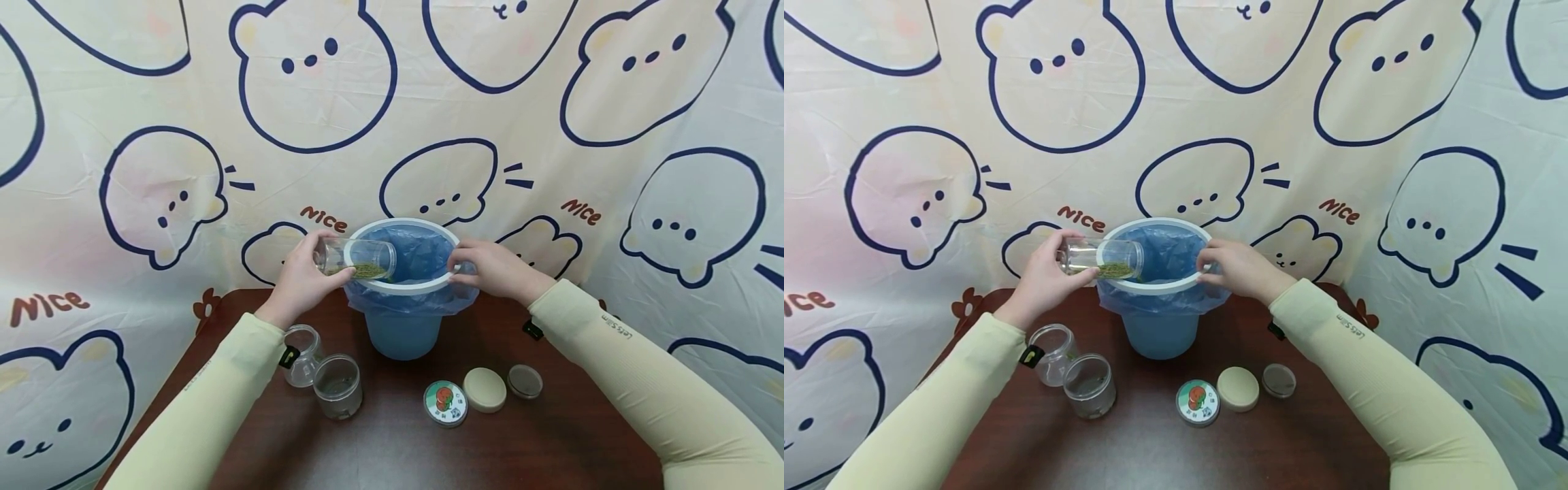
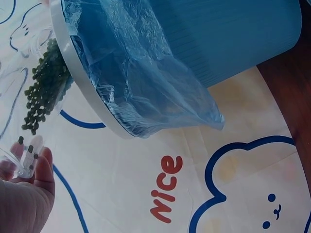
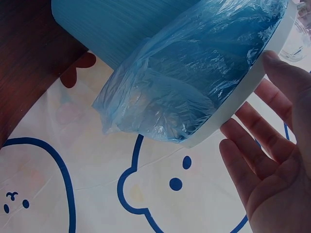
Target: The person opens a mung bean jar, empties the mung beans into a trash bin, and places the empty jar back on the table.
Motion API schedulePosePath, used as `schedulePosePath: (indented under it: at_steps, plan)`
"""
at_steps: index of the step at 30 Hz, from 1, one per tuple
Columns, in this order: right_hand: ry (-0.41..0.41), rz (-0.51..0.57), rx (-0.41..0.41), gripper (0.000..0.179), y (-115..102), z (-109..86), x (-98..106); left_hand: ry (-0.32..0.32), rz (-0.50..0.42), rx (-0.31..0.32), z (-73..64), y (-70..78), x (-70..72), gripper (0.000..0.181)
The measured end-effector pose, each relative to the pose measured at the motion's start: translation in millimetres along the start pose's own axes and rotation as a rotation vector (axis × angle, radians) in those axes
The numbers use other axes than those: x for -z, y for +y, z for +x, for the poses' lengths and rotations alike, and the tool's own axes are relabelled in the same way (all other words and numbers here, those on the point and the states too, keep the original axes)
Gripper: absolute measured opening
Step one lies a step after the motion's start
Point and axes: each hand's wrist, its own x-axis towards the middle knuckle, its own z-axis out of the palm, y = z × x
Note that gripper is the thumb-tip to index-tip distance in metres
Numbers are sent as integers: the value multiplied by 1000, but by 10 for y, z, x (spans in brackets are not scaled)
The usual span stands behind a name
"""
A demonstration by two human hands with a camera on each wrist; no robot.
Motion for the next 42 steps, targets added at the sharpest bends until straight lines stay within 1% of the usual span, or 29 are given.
schedulePosePath:
  at_steps: [11,20,29,33,36,42]
  plan:
    - [-2,8,4,16,4,2,-7,-14,7,11,-7,9,27,67]
    - [3,3,7,15,26,2,-24,0,2,11,-12,3,21,70]
    - [-2,-7,-4,16,5,-3,-17,22,-39,15,-22,-27,8,79]
    - [-1,-6,-9,16,5,-1,-18,24,-85,31,-34,-30,3,84]
    - [-2,-3,-7,16,18,1,-26,27,-112,30,-40,-34,2,82]
    - [0,17,-3,16,24,-5,-27,35,-92,25,-46,-38,5,78]
